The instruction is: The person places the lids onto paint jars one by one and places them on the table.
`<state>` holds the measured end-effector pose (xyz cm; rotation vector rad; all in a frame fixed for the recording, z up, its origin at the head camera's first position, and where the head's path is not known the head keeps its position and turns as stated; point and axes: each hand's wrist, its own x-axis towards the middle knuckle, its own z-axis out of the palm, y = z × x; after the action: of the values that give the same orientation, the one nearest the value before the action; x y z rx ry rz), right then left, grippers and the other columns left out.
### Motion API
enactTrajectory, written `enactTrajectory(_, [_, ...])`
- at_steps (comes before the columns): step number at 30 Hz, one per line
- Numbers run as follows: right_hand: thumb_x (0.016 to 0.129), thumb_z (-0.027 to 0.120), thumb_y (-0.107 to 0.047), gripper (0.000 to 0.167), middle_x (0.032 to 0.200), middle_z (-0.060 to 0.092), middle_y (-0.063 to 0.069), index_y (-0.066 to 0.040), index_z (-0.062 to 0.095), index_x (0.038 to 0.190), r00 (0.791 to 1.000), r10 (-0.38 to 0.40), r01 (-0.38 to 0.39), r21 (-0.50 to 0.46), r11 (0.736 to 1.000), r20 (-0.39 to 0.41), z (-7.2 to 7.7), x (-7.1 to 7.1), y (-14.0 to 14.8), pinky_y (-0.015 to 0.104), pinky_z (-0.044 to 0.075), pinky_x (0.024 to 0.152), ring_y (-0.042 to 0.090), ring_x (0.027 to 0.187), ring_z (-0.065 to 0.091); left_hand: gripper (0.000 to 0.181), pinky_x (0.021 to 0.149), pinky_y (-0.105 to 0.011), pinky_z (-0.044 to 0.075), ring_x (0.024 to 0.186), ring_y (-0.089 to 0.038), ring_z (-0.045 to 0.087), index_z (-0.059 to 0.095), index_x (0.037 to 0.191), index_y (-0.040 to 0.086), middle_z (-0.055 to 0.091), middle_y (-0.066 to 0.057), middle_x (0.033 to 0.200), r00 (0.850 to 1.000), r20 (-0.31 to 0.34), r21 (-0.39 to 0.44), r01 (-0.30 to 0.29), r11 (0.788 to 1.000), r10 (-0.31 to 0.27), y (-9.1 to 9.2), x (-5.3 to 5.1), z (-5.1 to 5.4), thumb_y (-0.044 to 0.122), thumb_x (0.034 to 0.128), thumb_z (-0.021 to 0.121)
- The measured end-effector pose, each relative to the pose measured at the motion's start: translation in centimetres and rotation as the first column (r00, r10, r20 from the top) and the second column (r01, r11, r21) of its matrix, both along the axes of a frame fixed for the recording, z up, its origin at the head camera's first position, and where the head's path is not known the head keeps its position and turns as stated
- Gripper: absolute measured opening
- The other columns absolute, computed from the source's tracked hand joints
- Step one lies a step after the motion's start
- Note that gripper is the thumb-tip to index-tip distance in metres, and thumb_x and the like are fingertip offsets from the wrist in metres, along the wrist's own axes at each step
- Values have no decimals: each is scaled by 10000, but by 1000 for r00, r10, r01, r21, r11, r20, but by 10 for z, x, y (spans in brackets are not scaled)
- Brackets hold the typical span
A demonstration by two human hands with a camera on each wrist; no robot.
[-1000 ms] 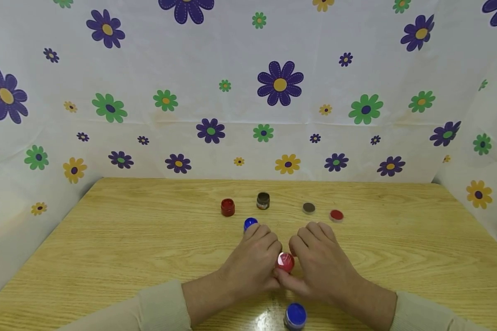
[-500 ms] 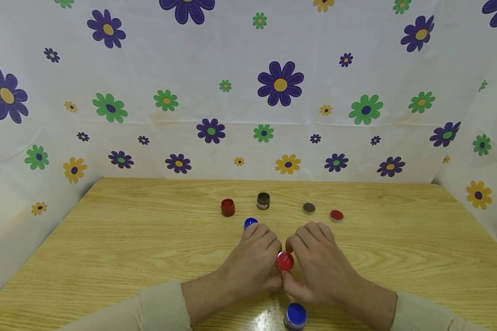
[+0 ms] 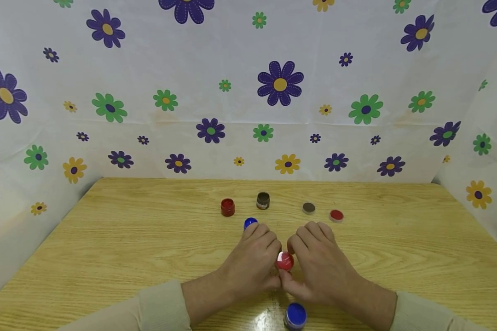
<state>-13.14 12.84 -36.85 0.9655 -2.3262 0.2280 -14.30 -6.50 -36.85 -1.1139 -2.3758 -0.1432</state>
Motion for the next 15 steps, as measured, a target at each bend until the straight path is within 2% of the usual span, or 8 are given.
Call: enactTrajectory(15, [747,621,-463,332,741,423,-53,-159,489,730,1000,0,0,-1,1000,-26,0,-1,-1,352,305,765,162,766,385,388,893,-298,367,854,-137,482,607,750,155,601,65,802,999,-29,3,17,1000,-17,0,0,0,493,705,793])
